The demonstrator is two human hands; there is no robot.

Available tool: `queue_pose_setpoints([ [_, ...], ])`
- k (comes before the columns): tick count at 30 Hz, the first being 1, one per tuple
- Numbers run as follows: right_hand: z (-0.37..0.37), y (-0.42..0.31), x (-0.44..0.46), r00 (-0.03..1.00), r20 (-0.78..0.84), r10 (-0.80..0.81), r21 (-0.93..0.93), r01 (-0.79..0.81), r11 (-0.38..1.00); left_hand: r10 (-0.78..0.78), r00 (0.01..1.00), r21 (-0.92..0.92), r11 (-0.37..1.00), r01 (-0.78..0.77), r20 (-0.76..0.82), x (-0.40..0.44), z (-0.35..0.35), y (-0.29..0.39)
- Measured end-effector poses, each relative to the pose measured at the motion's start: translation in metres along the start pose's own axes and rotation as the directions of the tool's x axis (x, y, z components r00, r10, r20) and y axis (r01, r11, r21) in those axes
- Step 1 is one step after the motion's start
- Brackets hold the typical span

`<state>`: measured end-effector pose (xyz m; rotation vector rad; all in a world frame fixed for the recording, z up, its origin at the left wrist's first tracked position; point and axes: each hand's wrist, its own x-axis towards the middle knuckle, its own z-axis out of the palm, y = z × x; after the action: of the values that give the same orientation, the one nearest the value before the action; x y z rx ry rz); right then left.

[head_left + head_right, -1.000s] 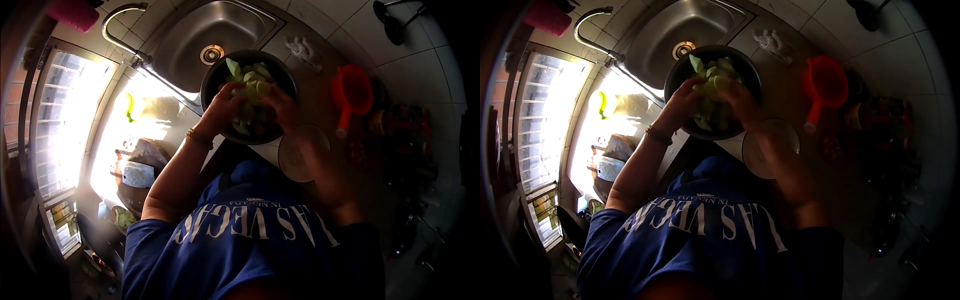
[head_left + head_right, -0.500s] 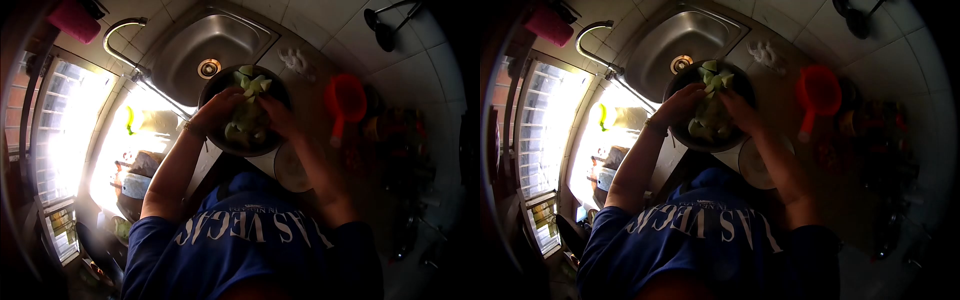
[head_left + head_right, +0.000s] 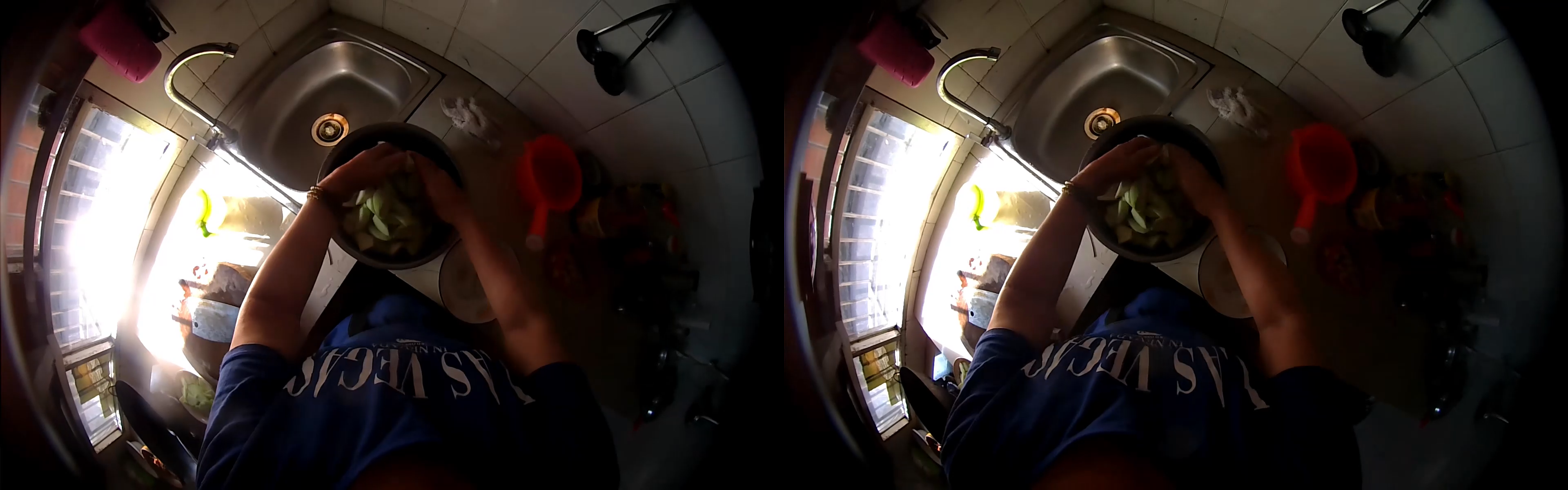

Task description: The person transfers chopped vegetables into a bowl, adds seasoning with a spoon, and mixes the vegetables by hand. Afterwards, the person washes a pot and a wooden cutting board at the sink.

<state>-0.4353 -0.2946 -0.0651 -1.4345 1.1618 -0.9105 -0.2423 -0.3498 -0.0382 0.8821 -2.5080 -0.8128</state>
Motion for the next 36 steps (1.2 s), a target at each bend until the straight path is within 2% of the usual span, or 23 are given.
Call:
queue_pose_setpoints([
  [1, -0.003, -0.025, -0.006, 1.000, 0.007, 0.000, -0.002, 0.000, 1.000, -0.042, 0.993, -0.209, 0.976, 0.065, 0.114, -0.004, -0.015, 0.009],
  [3, -0.006, -0.086, -0.021, 0.933, 0.073, 0.351, 0.319, -0.356, 0.879, -0.016, 0.982, -0.433, 0.896, 0.097, 0.187, -0.013, -0.049, 0.034],
  [5, -0.010, -0.115, -0.029, 0.944, 0.103, 0.314, 0.279, -0.331, 0.902, -0.004, 0.991, -0.518, 0.852, 0.075, 0.136, -0.020, -0.065, 0.047],
  [6, -0.010, -0.121, -0.032, 0.951, 0.127, 0.281, 0.244, -0.304, 0.921, -0.014, 0.990, -0.629, 0.771, 0.099, 0.139, -0.024, -0.064, 0.049],
  [8, -0.001, -0.080, -0.037, 0.960, 0.106, 0.259, 0.247, -0.278, 0.928, -0.063, 0.985, -0.784, 0.598, 0.164, 0.158, -0.033, -0.046, 0.040],
  [9, 0.003, -0.062, -0.043, 0.980, 0.148, 0.130, -0.344, -0.072, 0.936, -0.120, 0.987, -0.418, 0.895, 0.156, 0.111, -0.039, -0.030, 0.037],
  [10, 0.005, -0.055, -0.042, 0.964, 0.264, 0.012, -0.787, 0.208, 0.581, -0.160, 0.986, 0.059, 0.986, 0.158, 0.039, -0.044, -0.024, 0.037],
  [12, 0.009, -0.090, -0.046, 0.993, 0.092, -0.080, -0.707, 0.122, 0.697, -0.124, 0.976, -0.237, 0.968, 0.079, -0.180, -0.053, -0.030, 0.040],
  [13, 0.008, -0.106, -0.043, 0.997, 0.064, -0.048, -0.570, 0.076, 0.818, -0.263, 0.927, -0.486, 0.867, 0.106, -0.266, -0.060, -0.035, 0.039],
  [14, 0.005, -0.114, -0.039, 0.999, 0.038, -0.001, -0.413, 0.017, 0.910, -0.328, 0.900, -0.562, 0.819, 0.120, -0.286, -0.068, -0.047, 0.032],
  [16, 0.007, -0.111, -0.026, 0.999, 0.029, 0.038, -0.189, -0.032, 0.981, -0.584, 0.749, -0.679, 0.689, 0.253, -0.314, -0.080, -0.067, 0.005],
  [17, 0.010, -0.117, -0.020, 0.995, -0.008, 0.104, -0.230, -0.103, 0.968, -0.683, 0.624, -0.786, 0.594, 0.172, -0.379, -0.089, -0.078, -0.010],
  [18, 0.015, -0.113, -0.011, 0.996, -0.019, 0.085, -0.199, -0.087, 0.976, -0.770, 0.489, -0.866, 0.497, 0.058, -0.410, -0.101, -0.093, -0.023],
  [20, 0.029, -0.108, 0.011, 0.998, 0.025, 0.054, -0.028, -0.054, 0.998, -0.885, 0.200, -0.907, 0.402, -0.127, -0.420, -0.116, -0.121, -0.064],
  [22, 0.051, -0.123, 0.033, 0.990, 0.034, 0.135, 0.218, -0.140, 0.966, -0.901, 0.183, -0.903, 0.343, -0.258, -0.394, -0.132, -0.144, -0.106],
  [24, 0.070, -0.132, 0.060, 0.983, 0.083, 0.163, 0.420, -0.183, 0.889, -0.944, 0.101, -0.938, 0.290, -0.190, -0.313, -0.138, -0.162, -0.143],
  [25, 0.077, -0.132, 0.074, 0.985, 0.110, 0.134, 0.469, -0.170, 0.867, -0.925, 0.055, -0.916, 0.363, -0.169, -0.376, -0.140, -0.166, -0.166],
  [28, 0.096, -0.133, 0.122, 0.970, 0.195, 0.146, 0.620, -0.237, 0.748, -0.930, 0.046, -0.918, 0.351, -0.185, -0.365, -0.141, -0.178, -0.213],
  [29, 0.102, -0.134, 0.138, 0.971, 0.188, 0.150, 0.615, -0.236, 0.753, -0.895, 0.118, -0.885, 0.393, -0.249, -0.430, -0.148, -0.168, -0.253],
  [30, 0.109, -0.136, 0.155, 0.971, 0.179, 0.159, 0.673, -0.239, 0.700, -0.879, 0.075, -0.837, 0.419, -0.352, -0.472, -0.144, -0.169, -0.236],
  [32, 0.122, -0.137, 0.188, 0.972, 0.169, 0.166, 0.726, -0.237, 0.645, -0.853, -0.269, -0.790, 0.517, -0.328, -0.447, -0.123, -0.172, -0.186],
  [34, 0.135, -0.134, 0.221, 0.964, 0.183, 0.191, 0.797, -0.260, 0.546, -0.959, 0.057, -0.858, 0.221, -0.463, -0.277, -0.109, -0.148, -0.177],
  [36, 0.149, -0.133, 0.248, 0.955, 0.256, 0.153, 0.842, -0.298, 0.449, -0.895, 0.355, -0.896, 0.099, -0.434, -0.270, -0.077, -0.131, -0.168],
])
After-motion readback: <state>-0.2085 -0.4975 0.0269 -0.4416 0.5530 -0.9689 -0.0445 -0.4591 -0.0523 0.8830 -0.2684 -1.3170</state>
